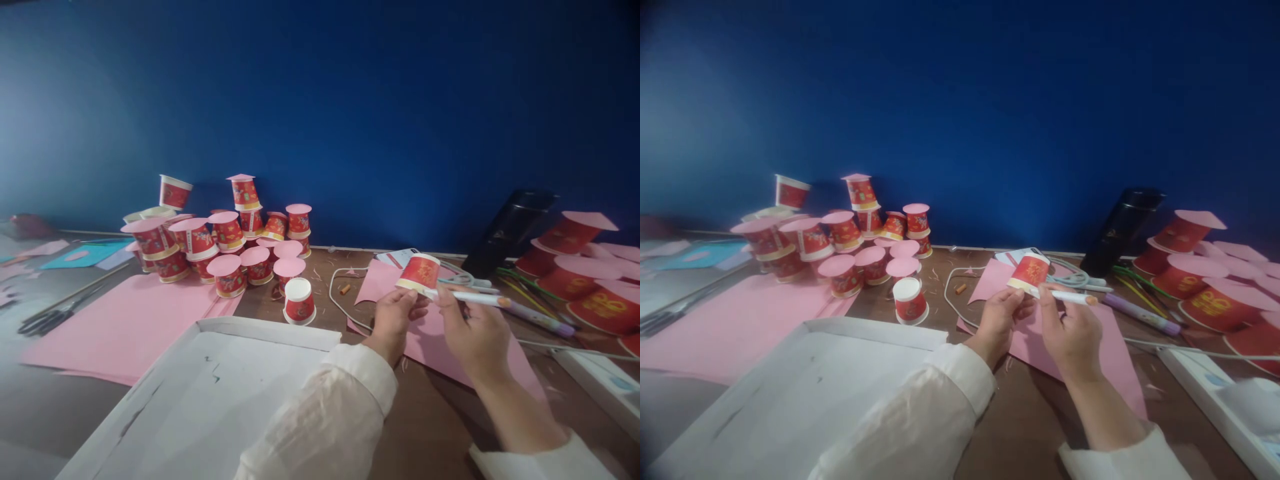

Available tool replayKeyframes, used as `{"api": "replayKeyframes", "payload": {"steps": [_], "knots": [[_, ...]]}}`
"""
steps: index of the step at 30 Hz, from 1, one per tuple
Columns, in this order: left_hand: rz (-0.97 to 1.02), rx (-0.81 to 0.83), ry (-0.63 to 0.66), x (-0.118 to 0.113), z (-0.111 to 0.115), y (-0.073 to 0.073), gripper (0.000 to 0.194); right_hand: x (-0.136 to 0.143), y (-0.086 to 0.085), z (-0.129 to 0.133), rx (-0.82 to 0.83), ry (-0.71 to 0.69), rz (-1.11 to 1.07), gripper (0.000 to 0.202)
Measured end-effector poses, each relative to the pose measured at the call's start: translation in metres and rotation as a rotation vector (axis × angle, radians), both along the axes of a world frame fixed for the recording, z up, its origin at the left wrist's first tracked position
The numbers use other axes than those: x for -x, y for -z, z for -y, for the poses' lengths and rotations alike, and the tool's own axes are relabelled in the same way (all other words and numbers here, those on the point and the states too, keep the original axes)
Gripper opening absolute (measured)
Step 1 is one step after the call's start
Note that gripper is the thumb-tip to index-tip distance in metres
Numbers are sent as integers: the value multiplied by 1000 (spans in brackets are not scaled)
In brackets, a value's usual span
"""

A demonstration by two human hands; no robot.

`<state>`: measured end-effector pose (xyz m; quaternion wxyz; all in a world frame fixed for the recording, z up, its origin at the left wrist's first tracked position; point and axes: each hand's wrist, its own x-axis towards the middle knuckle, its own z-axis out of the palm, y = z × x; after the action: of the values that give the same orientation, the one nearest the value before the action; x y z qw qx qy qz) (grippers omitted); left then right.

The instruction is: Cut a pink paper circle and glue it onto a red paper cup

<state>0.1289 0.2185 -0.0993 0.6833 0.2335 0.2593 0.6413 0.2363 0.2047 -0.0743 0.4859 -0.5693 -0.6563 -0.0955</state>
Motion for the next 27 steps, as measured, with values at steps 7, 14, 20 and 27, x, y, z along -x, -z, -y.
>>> {"api": "replayKeyframes", "payload": {"steps": [7,14,20,27], "knots": [[-6,-9,6,0,1,-1,41,2,0,-1,-68,-21,19,51],[-4,-1,2,1,1,-2,40,1,1,0,-34,-11,-14,54],[8,16,2,1,1,-2,40,1,1,-1,-37,-6,-26,54],[14,18,18,0,1,0,42,1,3,-2,-70,9,2,54]]}}
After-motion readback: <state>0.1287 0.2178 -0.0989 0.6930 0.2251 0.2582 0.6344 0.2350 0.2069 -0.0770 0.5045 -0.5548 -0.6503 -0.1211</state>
